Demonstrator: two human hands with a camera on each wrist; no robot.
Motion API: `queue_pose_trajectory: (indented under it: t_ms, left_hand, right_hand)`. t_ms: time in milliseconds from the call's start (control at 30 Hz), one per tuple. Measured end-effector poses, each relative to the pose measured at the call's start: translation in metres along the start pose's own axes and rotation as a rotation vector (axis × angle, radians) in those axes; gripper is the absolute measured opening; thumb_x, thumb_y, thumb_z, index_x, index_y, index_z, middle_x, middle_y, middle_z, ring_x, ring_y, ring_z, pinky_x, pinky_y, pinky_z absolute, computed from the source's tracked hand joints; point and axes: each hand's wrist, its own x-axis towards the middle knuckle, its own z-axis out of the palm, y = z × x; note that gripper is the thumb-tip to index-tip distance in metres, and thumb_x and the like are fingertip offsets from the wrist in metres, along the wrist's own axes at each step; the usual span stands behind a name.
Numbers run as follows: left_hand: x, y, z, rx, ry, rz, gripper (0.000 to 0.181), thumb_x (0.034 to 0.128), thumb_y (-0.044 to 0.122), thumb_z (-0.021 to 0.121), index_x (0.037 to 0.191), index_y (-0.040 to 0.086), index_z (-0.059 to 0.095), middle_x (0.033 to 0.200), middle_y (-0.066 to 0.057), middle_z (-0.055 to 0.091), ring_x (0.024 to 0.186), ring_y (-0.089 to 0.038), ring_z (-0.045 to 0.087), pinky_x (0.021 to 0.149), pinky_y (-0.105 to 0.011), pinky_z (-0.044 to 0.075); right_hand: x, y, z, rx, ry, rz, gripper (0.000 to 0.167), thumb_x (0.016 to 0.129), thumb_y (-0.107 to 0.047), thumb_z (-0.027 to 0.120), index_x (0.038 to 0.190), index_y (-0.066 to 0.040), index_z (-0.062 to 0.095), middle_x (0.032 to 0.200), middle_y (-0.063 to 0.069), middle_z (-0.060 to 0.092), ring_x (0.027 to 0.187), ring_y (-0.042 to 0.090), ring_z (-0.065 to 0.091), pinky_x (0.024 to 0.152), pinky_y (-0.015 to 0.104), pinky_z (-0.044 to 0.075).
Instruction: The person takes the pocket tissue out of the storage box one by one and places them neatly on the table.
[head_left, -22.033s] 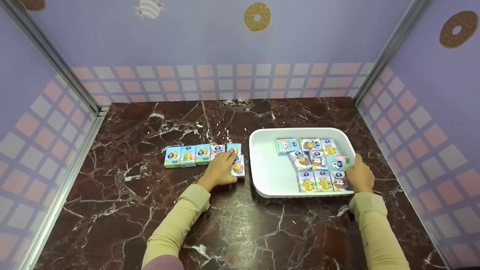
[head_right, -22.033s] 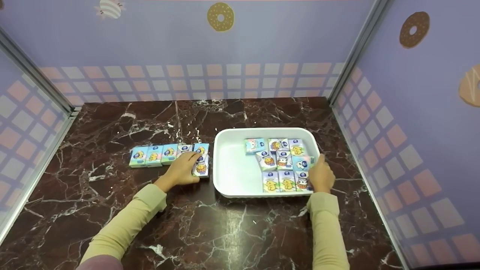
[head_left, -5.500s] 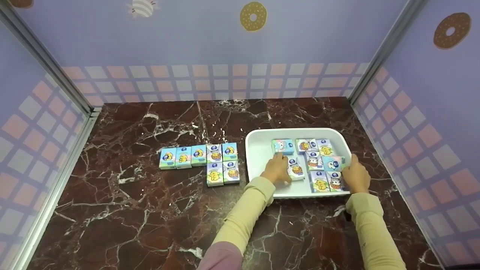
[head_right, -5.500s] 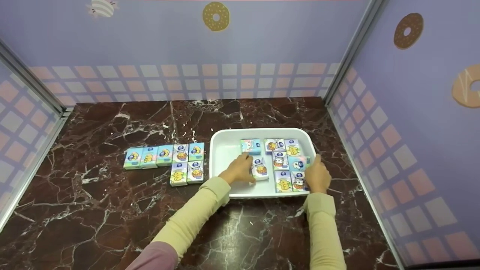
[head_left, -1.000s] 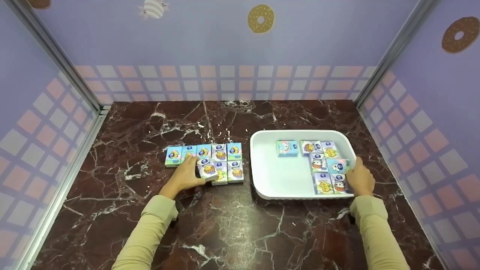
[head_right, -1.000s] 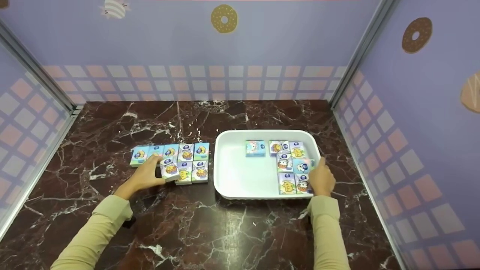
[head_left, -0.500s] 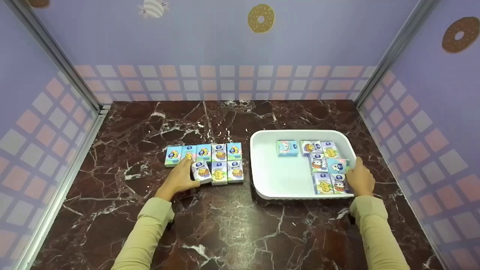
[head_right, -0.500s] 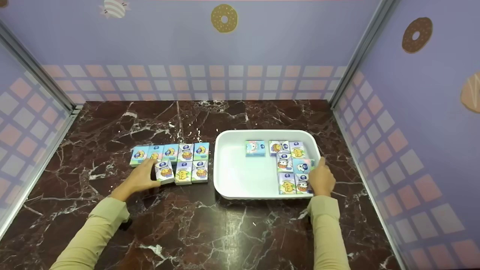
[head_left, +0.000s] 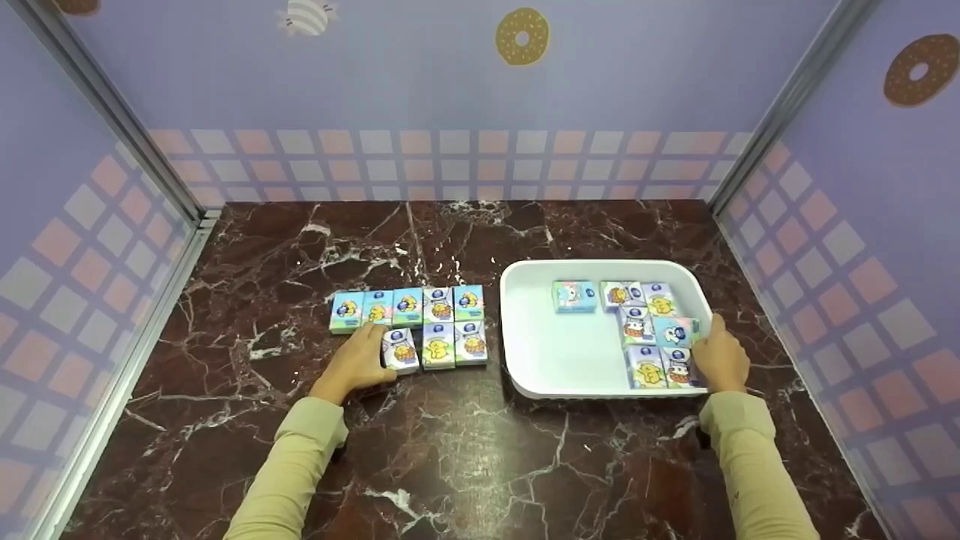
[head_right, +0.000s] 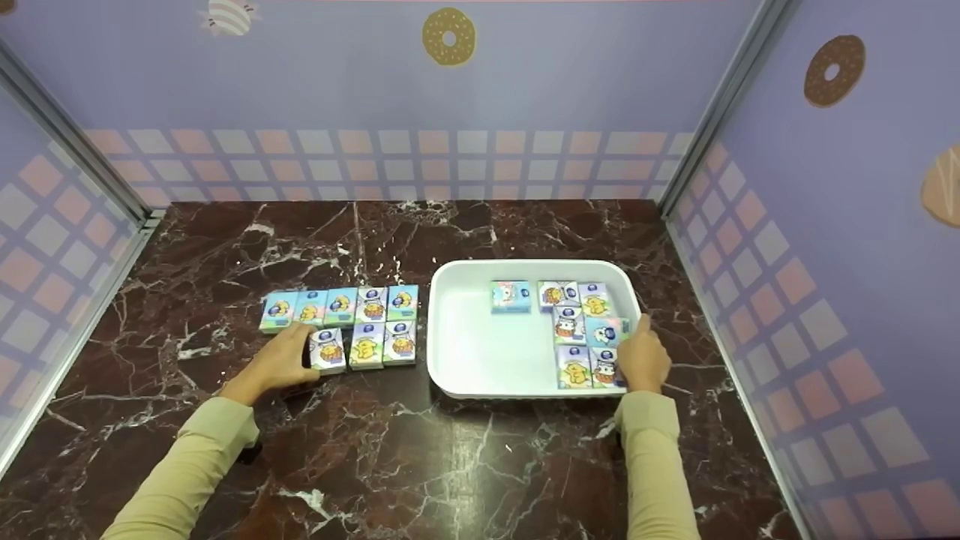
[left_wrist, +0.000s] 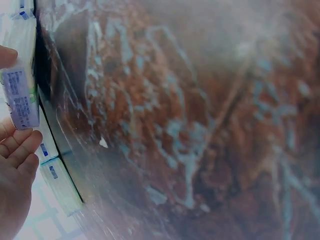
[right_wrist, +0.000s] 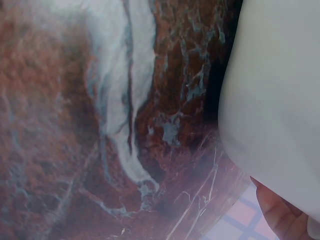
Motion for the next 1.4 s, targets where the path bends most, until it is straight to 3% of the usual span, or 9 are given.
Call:
queue_pose_trajectory:
  t_ms: [267,467,700,933,1167,1400]
  left_hand:
    - [-0.001,0.005,0.003,0.110,0.021,0.066,0.079,0.0587,0.030,0.065,0.125,-0.005,0.041,0.121,-0.021,0.044,0.115,-0.035,0.041,0.094,-0.046,0.039]
    - [-0.001,0.010,0.000,0.117,-0.002,0.058,0.078,0.0643,0.029,0.064,0.131,-0.003,0.037,0.125,-0.021,0.041,0.117,-0.036,0.039,0.093,-0.049,0.039]
    - [-0.002,0.011,0.003,0.129,0.039,0.074,0.074,0.0659,0.024,0.064,0.129,-0.004,0.039,0.121,-0.022,0.042,0.113,-0.037,0.041,0.090,-0.050,0.040]
    - [-0.001,0.013,0.002,0.140,-0.013,0.026,0.074,0.0699,0.027,0.063,0.133,-0.001,0.036,0.127,-0.021,0.041,0.118,-0.037,0.039,0.094,-0.049,0.038]
    - [-0.002,0.015,0.001,0.160,0.032,0.053,0.071,0.0684,0.026,0.064,0.130,-0.001,0.040,0.122,-0.021,0.045,0.114,-0.036,0.042,0.091,-0.048,0.040]
    - [0.001,0.031,-0.008,0.174,0.072,0.086,0.065,0.0687,0.018,0.059,0.129,0.002,0.042,0.117,-0.018,0.046,0.109,-0.033,0.045,0.090,-0.046,0.041]
  right_hand:
    - [0.001,0.002,0.002,-0.003,0.037,-0.020,0.049,0.083,-0.011,0.036,0.130,0.001,0.030,0.101,0.033,0.054,0.083,0.050,0.054,0.058,0.056,0.040]
    - [0.001,0.002,0.002,0.004,0.023,-0.010,0.047,0.084,-0.012,0.036,0.129,0.001,0.030,0.102,0.033,0.054,0.084,0.049,0.053,0.059,0.055,0.039]
    - [0.000,0.001,0.001,0.003,0.022,-0.013,0.047,0.084,-0.012,0.037,0.129,0.001,0.030,0.101,0.033,0.054,0.083,0.049,0.054,0.057,0.054,0.039]
    - [0.000,0.001,0.001,-0.001,0.018,-0.011,0.049,0.084,-0.012,0.036,0.130,0.002,0.028,0.101,0.034,0.053,0.083,0.050,0.053,0.057,0.054,0.040]
    - [-0.001,0.001,0.000,0.001,0.017,-0.026,0.051,0.084,-0.011,0.035,0.132,0.003,0.027,0.102,0.034,0.053,0.081,0.050,0.054,0.055,0.054,0.039]
    - [-0.001,0.000,0.000,0.004,0.034,-0.023,0.047,0.084,-0.010,0.036,0.128,0.002,0.030,0.101,0.033,0.054,0.081,0.049,0.054,0.055,0.054,0.039]
